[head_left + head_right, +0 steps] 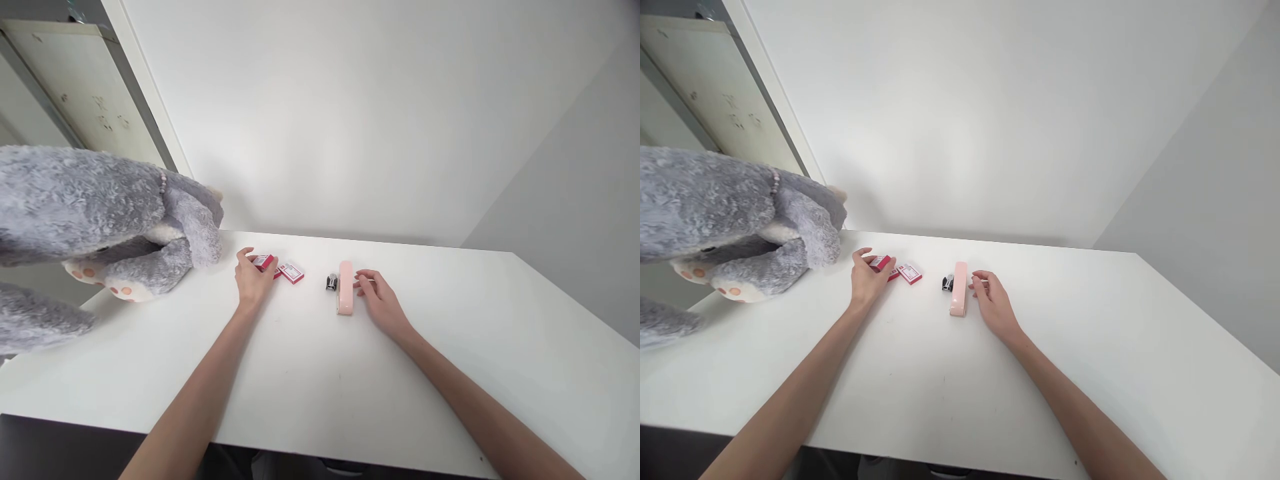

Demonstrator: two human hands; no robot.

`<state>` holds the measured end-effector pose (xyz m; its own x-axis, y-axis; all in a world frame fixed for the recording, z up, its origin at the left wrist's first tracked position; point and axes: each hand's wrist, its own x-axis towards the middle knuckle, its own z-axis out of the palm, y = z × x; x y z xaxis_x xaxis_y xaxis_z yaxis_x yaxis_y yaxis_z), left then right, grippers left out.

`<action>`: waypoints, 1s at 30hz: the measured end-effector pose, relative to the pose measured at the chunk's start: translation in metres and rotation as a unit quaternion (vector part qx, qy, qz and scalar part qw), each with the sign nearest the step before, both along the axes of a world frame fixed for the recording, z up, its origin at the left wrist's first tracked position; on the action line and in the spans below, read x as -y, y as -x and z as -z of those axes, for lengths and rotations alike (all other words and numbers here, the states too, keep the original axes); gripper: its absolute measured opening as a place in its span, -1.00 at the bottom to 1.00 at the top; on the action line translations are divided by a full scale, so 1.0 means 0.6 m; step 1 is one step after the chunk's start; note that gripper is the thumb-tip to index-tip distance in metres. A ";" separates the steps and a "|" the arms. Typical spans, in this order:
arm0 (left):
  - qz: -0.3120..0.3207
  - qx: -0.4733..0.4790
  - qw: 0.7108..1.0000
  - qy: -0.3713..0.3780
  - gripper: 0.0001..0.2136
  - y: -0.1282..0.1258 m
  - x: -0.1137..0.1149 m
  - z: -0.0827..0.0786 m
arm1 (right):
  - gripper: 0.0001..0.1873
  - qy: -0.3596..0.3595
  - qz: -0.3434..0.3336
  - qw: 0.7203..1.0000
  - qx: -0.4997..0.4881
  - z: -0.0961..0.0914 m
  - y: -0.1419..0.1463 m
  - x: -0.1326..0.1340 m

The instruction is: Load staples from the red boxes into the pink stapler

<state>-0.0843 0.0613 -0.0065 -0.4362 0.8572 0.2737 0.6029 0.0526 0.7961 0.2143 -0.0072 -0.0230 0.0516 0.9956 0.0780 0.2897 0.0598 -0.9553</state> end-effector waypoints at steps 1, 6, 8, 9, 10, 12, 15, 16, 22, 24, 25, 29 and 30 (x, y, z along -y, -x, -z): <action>-0.002 0.000 1.000 -0.003 -0.41 0.002 -0.001 0.000 | -0.48 0.001 0.000 1.000 0.000 0.001 0.000 0.000; -0.028 -0.056 0.998 -0.015 -0.64 0.005 -0.002 0.000 | -0.48 -0.001 0.001 1.000 0.003 0.003 0.000 -0.001; -0.037 -0.080 0.996 -0.003 -0.69 0.004 0.000 -0.001 | -0.48 -0.001 0.000 1.000 0.003 0.003 0.000 -0.001; -0.037 -0.088 0.995 0.003 -0.70 0.004 0.000 -0.001 | -0.48 -0.001 0.001 1.000 0.003 0.003 0.000 -0.001; -0.035 -0.092 0.995 0.007 -0.71 0.003 0.001 -0.002 | -0.47 -0.001 0.001 1.000 0.004 0.003 0.000 -0.001; -0.031 -0.095 0.995 0.006 -0.72 0.001 0.001 -0.002 | -0.47 -0.001 0.002 1.000 0.004 0.002 0.000 -0.001; -0.030 -0.090 0.996 0.000 -0.72 -0.003 0.000 0.000 | -0.48 0.000 0.000 1.000 0.002 0.002 0.000 -0.001; -0.026 -0.088 0.996 -0.002 -0.72 -0.003 -0.001 0.002 | -0.48 0.000 -0.001 1.000 0.002 0.002 0.000 -0.002; -0.027 -0.041 0.999 -0.022 -0.64 0.009 -0.012 0.016 | -0.48 0.000 0.000 1.000 0.004 0.003 0.000 -0.001; -0.033 -0.016 0.999 -0.033 -0.53 0.016 -0.018 0.020 | -0.50 0.000 -0.002 1.000 0.007 0.003 0.000 -0.001; -0.036 -0.006 0.999 -0.038 -0.50 0.020 -0.020 0.022 | -0.50 0.000 -0.002 1.000 0.009 0.003 0.000 -0.001; -0.043 0.014 0.997 -0.055 -0.46 0.030 -0.027 0.026 | -0.53 0.001 -0.005 1.000 0.013 0.003 0.000 -0.001; -0.044 0.011 0.997 -0.056 -0.46 0.032 -0.028 0.027 | -0.54 0.001 -0.005 1.000 0.013 0.003 0.000 -0.001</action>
